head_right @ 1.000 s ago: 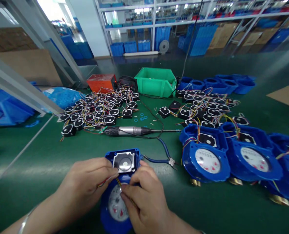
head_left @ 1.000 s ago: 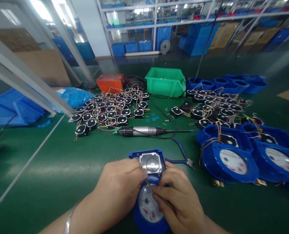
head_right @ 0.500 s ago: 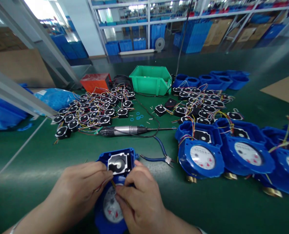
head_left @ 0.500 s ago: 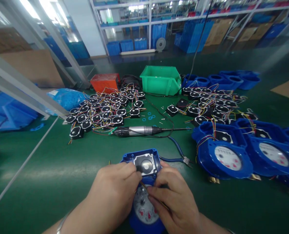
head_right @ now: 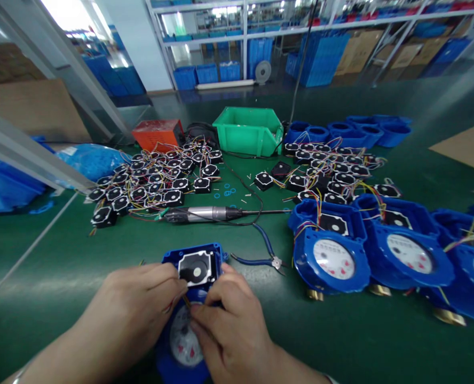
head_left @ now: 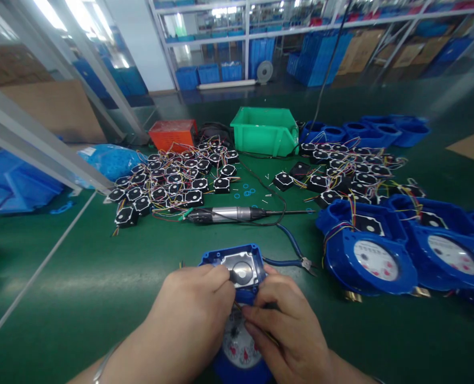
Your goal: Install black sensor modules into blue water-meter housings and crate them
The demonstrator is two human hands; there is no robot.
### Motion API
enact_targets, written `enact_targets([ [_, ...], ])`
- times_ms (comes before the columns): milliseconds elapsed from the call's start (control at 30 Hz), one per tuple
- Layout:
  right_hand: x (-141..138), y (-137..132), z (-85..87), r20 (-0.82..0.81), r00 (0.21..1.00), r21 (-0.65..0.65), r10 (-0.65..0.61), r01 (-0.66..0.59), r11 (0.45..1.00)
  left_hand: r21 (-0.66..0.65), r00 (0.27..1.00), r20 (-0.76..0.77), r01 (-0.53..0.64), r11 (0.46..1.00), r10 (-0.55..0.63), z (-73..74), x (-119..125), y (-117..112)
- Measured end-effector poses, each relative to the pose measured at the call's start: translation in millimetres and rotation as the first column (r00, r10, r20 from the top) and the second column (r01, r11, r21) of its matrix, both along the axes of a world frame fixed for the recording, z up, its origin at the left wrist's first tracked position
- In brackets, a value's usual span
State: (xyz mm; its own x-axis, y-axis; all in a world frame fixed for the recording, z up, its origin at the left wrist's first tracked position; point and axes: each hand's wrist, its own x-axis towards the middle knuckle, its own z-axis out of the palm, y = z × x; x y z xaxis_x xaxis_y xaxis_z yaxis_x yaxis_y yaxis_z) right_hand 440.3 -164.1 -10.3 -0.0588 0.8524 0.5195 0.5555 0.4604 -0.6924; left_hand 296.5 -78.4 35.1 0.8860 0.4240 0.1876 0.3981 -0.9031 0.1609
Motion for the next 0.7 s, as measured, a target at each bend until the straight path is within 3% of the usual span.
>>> enact_targets([
  [267, 0, -1, 0.2, -0.034, 0.999, 0.042, -0.032, 0.033, 0.999, 0.063, 0.982, -0.181, 0.074, 0.995, -0.062, 2.3, 5, 0],
  [567, -1, -1, -0.9, -0.035, 0.999, 0.036, -0.041, 0.043, 0.998, -0.19, 0.974, -0.222, 0.008, 0.982, -0.051, -8.2, 1, 12],
  [700, 0, -1, -0.9, -0.046, 0.998, 0.033, -0.031, 0.032, 0.999, -0.236, 0.987, -0.161, -0.023, 0.971, -0.016, -0.4, -1, 8],
])
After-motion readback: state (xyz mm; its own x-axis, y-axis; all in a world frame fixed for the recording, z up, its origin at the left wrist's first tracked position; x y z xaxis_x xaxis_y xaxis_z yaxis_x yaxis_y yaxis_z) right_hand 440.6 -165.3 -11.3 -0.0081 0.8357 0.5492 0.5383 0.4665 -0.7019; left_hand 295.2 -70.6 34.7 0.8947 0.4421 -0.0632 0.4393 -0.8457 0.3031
